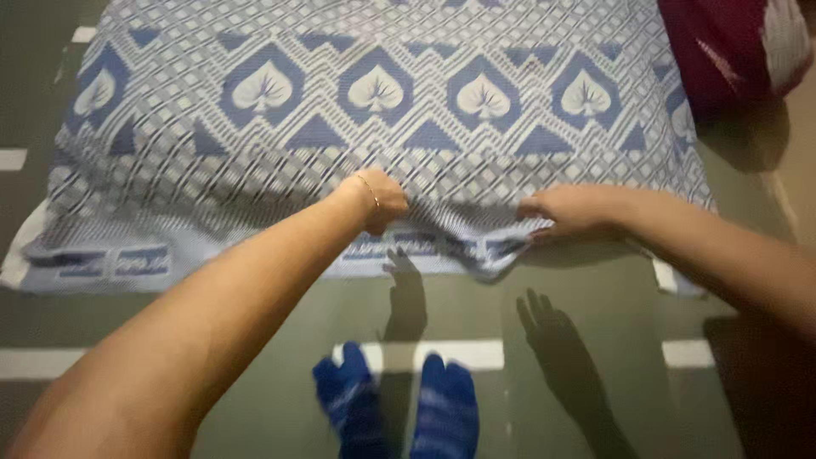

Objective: The person folds a patterned blue-and-white bedsheet on a mattress. They align the edges, fold the sheet in half, and smooth the surface to create a neat rectangular bundle.

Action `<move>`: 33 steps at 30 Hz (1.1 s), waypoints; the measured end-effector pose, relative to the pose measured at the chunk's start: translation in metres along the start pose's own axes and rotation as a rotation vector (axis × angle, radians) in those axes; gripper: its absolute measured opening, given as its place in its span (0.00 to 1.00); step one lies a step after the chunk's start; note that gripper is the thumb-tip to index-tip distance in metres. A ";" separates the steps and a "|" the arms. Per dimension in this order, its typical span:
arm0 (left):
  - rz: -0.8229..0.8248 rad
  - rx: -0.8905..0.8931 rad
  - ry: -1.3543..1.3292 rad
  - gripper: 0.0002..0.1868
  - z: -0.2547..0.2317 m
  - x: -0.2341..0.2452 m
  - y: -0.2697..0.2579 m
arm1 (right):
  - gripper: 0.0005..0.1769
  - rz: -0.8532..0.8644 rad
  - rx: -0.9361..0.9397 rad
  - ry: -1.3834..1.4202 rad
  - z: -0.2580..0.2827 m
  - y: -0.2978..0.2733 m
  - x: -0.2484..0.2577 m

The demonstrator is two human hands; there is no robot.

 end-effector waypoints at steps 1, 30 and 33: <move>0.018 -0.046 0.019 0.10 0.005 0.002 0.020 | 0.28 -0.051 -0.015 0.048 -0.020 0.001 0.005; -0.308 -0.005 -0.662 0.39 -0.069 -0.036 -0.008 | 0.18 -0.707 0.111 0.277 0.035 0.050 -0.093; -0.401 0.188 -0.806 0.36 -0.074 -0.022 0.009 | 0.17 -0.861 0.096 0.280 0.037 0.023 -0.082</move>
Point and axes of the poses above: each hand's wrist, its own y-axis towards the middle knuckle, its own x-axis out of the back of the hand, z = x × y, the point moved 8 cm from there along y, towards the middle knuckle, and after that the axes turned 5 degrees about x, right-handed, at the moved point
